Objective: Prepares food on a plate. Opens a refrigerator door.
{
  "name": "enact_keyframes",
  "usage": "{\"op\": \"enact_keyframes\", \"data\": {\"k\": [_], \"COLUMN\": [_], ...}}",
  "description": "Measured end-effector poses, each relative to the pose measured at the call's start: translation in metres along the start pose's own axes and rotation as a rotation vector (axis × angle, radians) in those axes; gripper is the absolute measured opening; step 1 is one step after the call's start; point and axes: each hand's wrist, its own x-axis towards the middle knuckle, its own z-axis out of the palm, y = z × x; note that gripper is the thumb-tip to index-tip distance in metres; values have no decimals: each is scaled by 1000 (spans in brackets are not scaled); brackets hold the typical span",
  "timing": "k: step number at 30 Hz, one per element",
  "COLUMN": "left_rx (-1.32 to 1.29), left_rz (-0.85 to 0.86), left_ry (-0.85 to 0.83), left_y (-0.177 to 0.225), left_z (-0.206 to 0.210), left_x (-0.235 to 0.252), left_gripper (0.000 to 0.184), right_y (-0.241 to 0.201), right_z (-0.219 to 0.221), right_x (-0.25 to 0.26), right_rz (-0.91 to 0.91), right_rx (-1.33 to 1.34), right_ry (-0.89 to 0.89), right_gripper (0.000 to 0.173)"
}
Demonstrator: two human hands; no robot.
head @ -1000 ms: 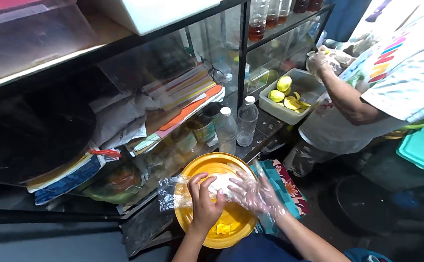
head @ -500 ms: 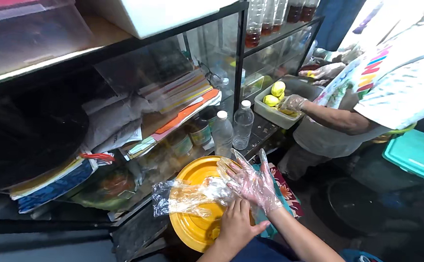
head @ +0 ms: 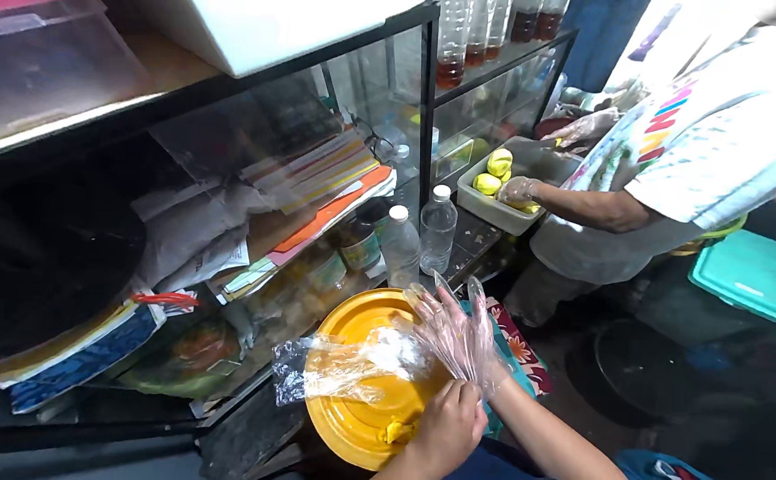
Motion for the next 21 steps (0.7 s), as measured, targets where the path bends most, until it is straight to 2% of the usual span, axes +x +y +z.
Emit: {"op": "enact_keyframes", "data": {"k": [4, 8, 12, 15, 19, 21], "left_rx": [-43, -72, -91, -94, -119, -158], "left_rz": [25, 38, 57, 81, 87, 72], "left_ry": [0, -1, -25, -40, -71, -120], "left_y": [3, 6, 8, 8, 8, 10], "left_z": [0, 1, 2, 2, 2, -1], "left_x": [4, 9, 9, 9, 7, 7], "left_gripper": [8, 8, 8, 8, 7, 8], "right_y": [6, 3, 1, 4, 9, 8], "right_z": [-8, -8, -8, -9, -6, -5], "right_x": [4, 6, 5, 5, 3, 4], "right_rz": [-52, -29, -20, -9, -8, 9], "right_rx": [-124, -65, -31, 12, 61, 16], "right_ry": [-67, -143, -194, -184, -77, -68], "right_gripper": [91, 98, 97, 96, 92, 93]}}
